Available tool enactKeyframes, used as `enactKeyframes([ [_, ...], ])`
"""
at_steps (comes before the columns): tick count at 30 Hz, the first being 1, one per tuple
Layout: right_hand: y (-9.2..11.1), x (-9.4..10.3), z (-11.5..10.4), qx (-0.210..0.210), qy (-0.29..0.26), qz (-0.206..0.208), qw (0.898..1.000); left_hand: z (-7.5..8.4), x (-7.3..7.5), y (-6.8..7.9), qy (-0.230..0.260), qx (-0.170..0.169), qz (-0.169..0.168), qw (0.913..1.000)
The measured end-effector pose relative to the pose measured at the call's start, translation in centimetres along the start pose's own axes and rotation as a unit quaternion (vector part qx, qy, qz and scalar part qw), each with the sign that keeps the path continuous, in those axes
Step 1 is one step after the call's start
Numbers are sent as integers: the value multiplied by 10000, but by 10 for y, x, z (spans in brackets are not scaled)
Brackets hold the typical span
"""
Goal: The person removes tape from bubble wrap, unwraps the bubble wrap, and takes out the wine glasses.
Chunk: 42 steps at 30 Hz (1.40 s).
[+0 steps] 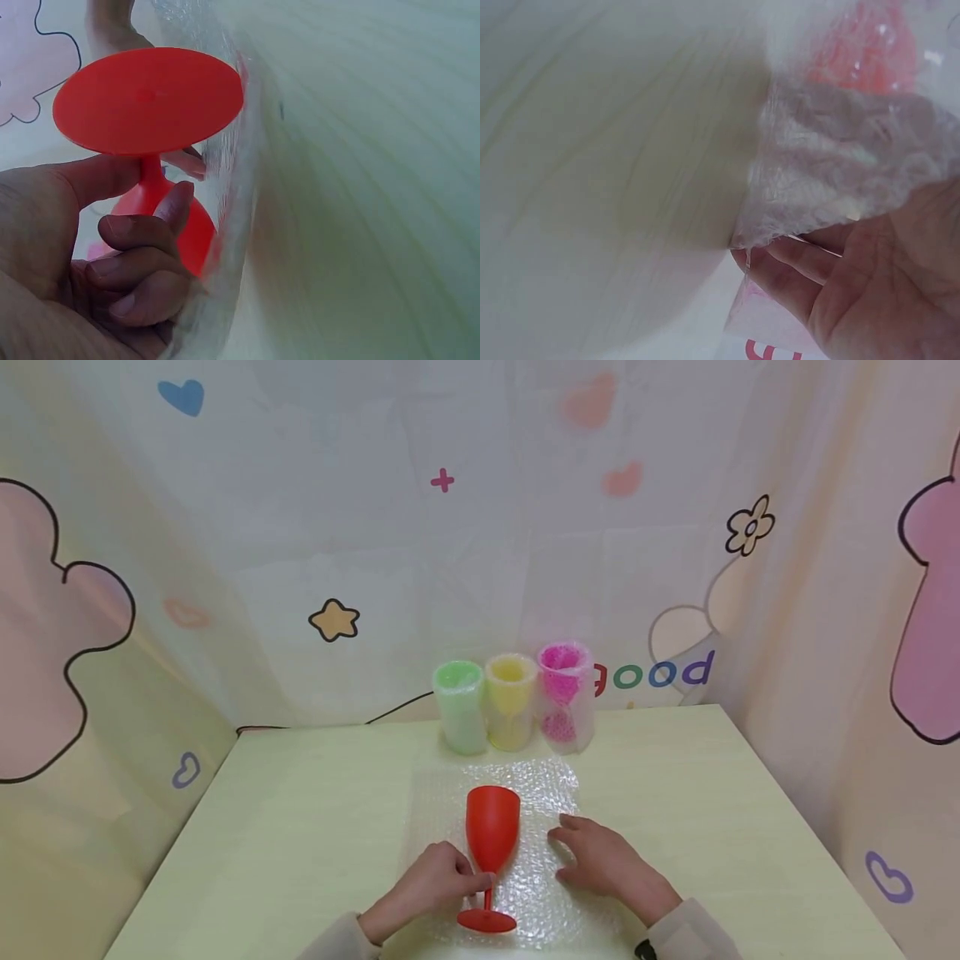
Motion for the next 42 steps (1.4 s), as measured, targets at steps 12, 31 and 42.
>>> enactKeyframes([
  [12, 1, -13, 3, -273, -278, -239, 9990, -7, -7, 6, 338, 101, -86, 9993],
  [31, -1, -12, 5, -444, -207, -305, 9983, -3, 18, 7, 831, -357, 358, 9953],
  [42, -2, -5, 3, -43, -50, -33, 10000, 5, 51, 7, 974, -618, 577, 9916],
])
Point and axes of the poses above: each hand's wrist, its own y-axis away from the middle knuckle, its own x-axis out of the back of the hand, z = x × y, the point moved 6 cm from there along -y, towards the middle knuckle, and after that the axes turned 10 degrees about -x, right-handed, at the moved point
